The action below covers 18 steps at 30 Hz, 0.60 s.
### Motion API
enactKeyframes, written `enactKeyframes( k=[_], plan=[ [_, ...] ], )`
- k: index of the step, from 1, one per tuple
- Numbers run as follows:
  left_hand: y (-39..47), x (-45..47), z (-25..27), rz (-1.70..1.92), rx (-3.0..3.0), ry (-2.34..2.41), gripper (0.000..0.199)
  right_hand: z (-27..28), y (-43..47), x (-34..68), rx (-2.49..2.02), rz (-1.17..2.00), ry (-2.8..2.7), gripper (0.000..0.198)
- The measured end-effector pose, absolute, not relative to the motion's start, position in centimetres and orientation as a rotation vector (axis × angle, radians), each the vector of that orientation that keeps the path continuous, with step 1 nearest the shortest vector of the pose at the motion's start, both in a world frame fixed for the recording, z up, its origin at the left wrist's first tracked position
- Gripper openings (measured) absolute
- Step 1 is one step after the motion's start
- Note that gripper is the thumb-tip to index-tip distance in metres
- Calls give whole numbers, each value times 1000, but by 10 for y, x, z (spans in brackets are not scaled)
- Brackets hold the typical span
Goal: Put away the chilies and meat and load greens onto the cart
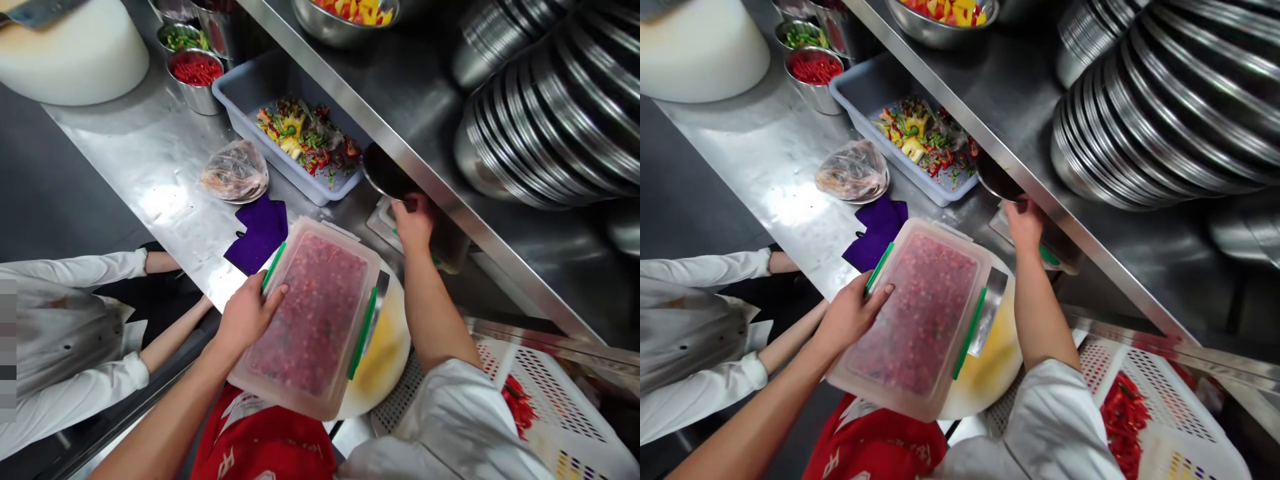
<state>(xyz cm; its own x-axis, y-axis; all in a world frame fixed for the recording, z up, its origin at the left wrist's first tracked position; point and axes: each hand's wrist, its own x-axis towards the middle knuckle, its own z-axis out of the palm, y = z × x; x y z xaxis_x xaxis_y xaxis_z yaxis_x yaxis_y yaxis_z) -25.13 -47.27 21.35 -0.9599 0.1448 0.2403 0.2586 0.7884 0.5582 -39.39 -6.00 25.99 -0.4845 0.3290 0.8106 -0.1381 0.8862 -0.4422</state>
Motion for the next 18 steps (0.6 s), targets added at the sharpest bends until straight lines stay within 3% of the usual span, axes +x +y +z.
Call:
enactKeyframes(
  k=[4,13,18],
  plan=[
    [-472,-252,213,-922,-339,-2770,46,246,-91,-378,-99,561,-2021,27],
    [-470,-253,212,-894,-336,-2786,40,247,-121,-356,113,849,-1885,29],
    [-469,-256,211,-884,-342,-2798,41,291,-149,-327,249,1560,-1824,53]
  ],
)
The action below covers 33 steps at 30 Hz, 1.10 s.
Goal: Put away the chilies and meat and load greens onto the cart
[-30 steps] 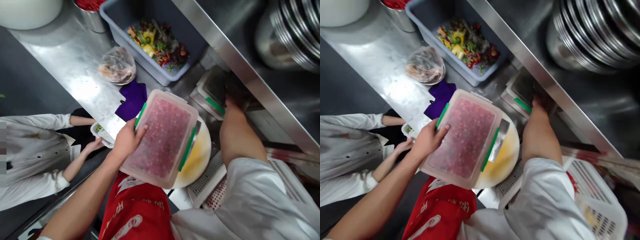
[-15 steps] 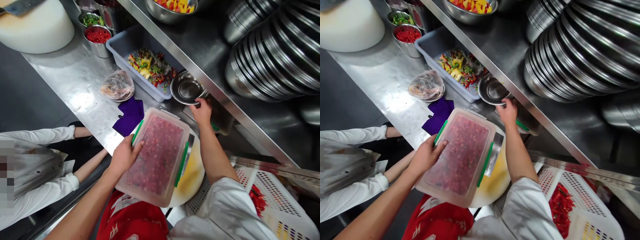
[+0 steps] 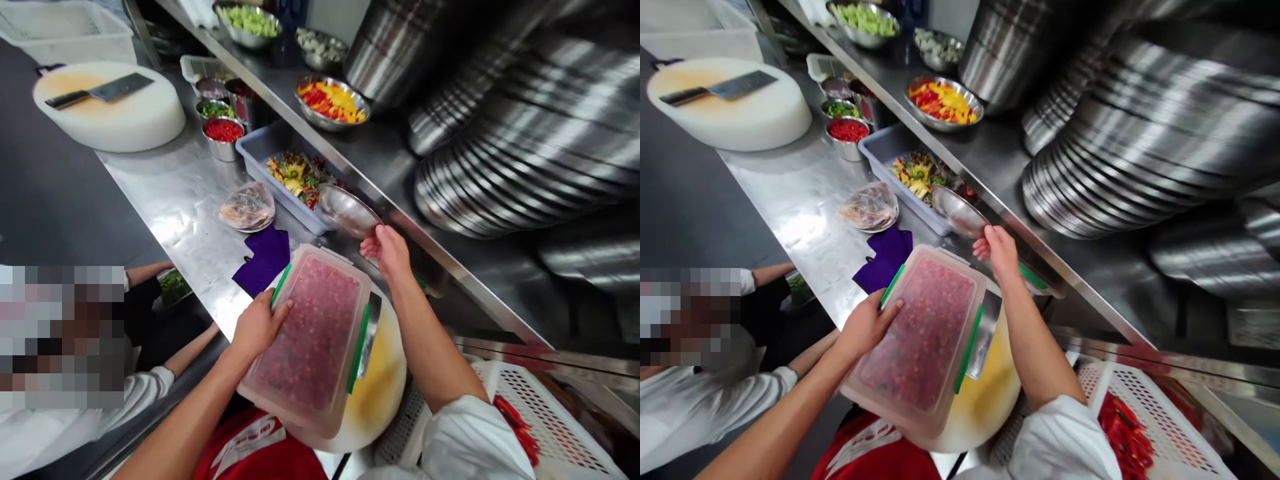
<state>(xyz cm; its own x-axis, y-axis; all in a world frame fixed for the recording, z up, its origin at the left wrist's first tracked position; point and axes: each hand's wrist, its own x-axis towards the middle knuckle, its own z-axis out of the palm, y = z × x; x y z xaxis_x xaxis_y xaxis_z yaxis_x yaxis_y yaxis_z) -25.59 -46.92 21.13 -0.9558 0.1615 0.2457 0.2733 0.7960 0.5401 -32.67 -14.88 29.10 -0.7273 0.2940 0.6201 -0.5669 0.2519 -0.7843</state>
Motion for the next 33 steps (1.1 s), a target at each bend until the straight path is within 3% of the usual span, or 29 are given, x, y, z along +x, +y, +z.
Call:
enactKeyframes(
  k=[2,5,13,18,23,28,33],
  plan=[
    [-470,-258,210,-901,-347,-2795,44,306,-167,-306,271,1795,-1817,64],
    [-472,-263,206,-934,-379,-2766,50,325,-188,-267,434,1772,-1820,67],
    [-475,-274,202,-948,-435,-2722,59,435,-164,-153,495,802,-1430,46],
    [-474,-275,202,-890,-451,-2696,58,498,-155,-122,402,644,-1354,52],
    [-473,-271,206,-874,-398,-2729,58,498,-163,-113,417,369,-1356,52],
    [-470,-263,210,-840,-390,-2705,52,504,-131,-118,7,29,-1414,57],
    [-470,-262,210,-814,-359,-2707,50,523,-112,-124,-546,166,-1617,55]
  ],
)
